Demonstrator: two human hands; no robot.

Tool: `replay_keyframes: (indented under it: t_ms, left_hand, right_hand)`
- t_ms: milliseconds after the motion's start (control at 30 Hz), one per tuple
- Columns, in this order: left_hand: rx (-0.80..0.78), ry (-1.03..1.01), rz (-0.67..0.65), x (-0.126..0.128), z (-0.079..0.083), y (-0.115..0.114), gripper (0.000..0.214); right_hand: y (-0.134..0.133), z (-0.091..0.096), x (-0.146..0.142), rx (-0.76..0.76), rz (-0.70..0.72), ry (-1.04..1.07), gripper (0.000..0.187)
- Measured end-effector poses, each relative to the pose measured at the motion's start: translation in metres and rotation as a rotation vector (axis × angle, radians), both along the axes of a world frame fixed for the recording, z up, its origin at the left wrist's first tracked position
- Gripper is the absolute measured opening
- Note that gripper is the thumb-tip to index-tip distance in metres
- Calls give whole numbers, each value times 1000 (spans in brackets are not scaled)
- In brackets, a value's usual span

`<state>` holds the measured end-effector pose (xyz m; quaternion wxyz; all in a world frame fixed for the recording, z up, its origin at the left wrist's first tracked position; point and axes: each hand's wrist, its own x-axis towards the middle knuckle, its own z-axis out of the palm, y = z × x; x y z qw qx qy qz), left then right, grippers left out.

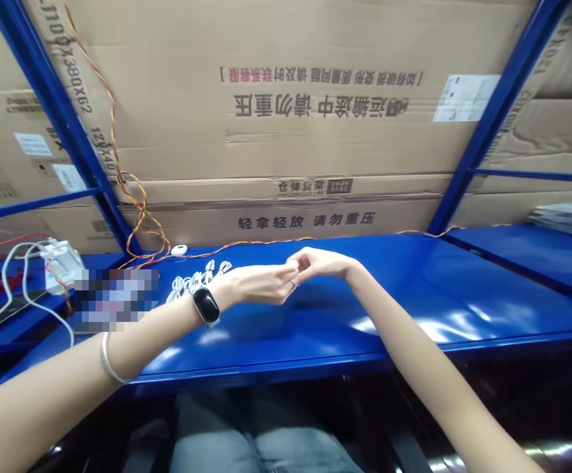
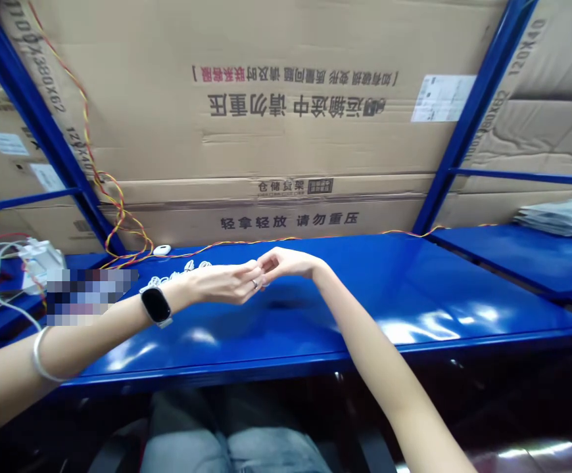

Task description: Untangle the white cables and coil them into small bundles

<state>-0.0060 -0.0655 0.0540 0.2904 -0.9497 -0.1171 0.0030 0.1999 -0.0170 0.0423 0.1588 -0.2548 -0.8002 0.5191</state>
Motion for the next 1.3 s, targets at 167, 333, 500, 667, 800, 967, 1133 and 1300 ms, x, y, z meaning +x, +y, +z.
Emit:
replay_keyframes:
  t_ms: [167, 333, 500, 667, 800, 967, 1133, 1300]
  left_hand:
    - [176, 223, -48, 6, -7, -5, 50]
    - [154, 337, -9, 19, 0, -11, 55]
    - [-26, -271, 210, 18, -3, 12, 38]
    - [-305, -792, 562, 27, -45, 39, 36]
    - [-20, -499, 269, 32, -61, 39, 29]
    - [267, -225, -40, 30, -57, 28, 32]
    - [252, -154, -63, 25, -54, 19, 35]
    - [277, -110, -77, 15, -53, 1, 38]
  right_hand:
    - [-2, 0, -7, 96, 71, -108, 30]
    - [-1, 3, -1, 136, 146, -202, 29]
    - [1, 5, 6, 96, -12, -1, 35]
    - [12, -6, 8, 109, -270, 76, 35]
    - [24, -17, 16, 62, -134, -81, 36]
    - [25, -22, 14, 69, -5, -183, 35]
    - [17, -16, 7, 78, 38, -259, 39]
    - [13, -15, 4, 36, 128, -283, 40]
